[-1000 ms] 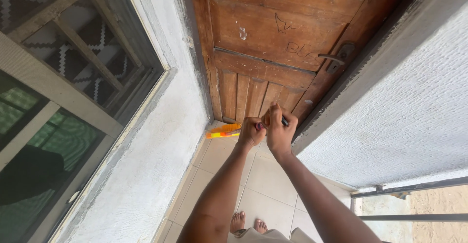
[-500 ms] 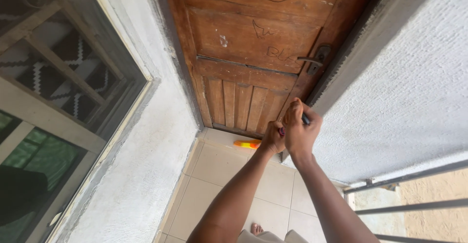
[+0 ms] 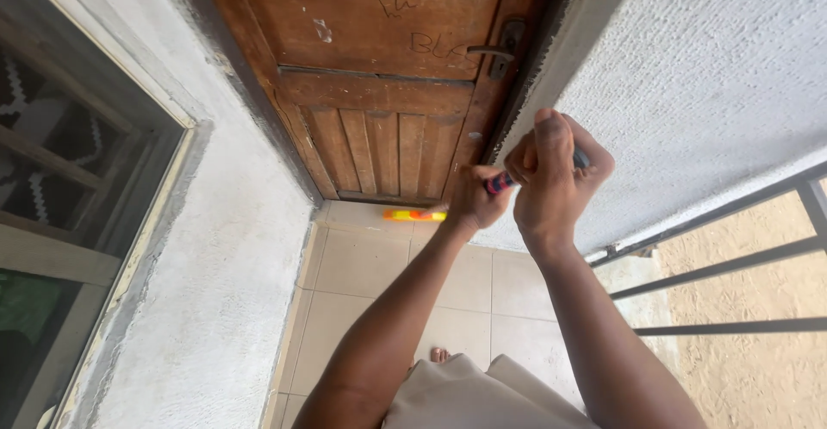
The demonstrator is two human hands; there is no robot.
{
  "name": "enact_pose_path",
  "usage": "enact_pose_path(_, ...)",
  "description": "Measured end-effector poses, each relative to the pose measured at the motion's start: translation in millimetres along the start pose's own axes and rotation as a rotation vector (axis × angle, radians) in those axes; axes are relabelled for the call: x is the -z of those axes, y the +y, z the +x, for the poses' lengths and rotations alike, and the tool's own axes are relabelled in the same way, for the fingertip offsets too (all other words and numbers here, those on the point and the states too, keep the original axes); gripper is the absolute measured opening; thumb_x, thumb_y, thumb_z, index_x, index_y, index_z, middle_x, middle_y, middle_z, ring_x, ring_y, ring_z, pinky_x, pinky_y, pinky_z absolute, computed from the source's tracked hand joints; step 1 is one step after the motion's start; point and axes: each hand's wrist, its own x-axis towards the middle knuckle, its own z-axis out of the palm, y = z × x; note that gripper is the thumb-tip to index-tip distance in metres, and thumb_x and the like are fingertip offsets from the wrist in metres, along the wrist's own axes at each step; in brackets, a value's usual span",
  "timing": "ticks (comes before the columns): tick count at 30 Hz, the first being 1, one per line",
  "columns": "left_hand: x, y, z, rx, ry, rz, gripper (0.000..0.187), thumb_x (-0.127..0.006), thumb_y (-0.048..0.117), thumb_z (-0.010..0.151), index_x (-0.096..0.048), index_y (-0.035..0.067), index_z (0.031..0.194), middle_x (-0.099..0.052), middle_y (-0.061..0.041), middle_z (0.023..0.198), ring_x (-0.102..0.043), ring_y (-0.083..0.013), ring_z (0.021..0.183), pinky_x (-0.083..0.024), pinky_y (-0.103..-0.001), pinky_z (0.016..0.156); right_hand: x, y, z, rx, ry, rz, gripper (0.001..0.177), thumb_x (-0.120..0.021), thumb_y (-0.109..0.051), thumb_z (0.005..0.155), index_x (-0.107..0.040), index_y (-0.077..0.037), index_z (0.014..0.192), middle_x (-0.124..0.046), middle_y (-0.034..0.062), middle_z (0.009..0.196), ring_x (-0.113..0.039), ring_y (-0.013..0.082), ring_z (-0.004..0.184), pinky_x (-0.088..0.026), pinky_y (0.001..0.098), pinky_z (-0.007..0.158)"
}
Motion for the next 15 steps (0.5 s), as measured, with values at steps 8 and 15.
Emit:
enact_pose_path(8, 14.0, -54.3, -20.4, 0.015, 0.102, 0.081, 0.019, -0.063, 0.014, 0.083, -0.061, 0.002, 0.068, -0.06, -0.018, 0.062, -0.064, -0.0325, 0.056, -0.047, -0.04, 0.054, -5.5, 59.1, -13.9, -0.135, -0.12, 0.095, 0.041, -0.058, -0.027, 0.108, -0.058, -0.005, 0.074, -0.046, -0.0022, 0.06, -0.038, 0.0058, 0.051, -0.028, 0.0266, 0.046)
enact_pose_path(15, -11.4, -59.6, -26.4, 0.014, 0.074, 0.034, 0.017, -0.063, 0.012, 0.079, -0.058, 0.0, 0.069, -0.06, -0.021, 0.066, -0.062, -0.0386, 0.059, -0.046, -0.042, 0.055, 13.4, 66.3, -19.0, -0.206, -0.111, -0.02, 0.043, -0.058, -0.025, 0.109, -0.057, -0.003, 0.072, -0.047, -0.0026, 0.06, -0.039, 0.0055, 0.054, -0.029, 0.0255, 0.049)
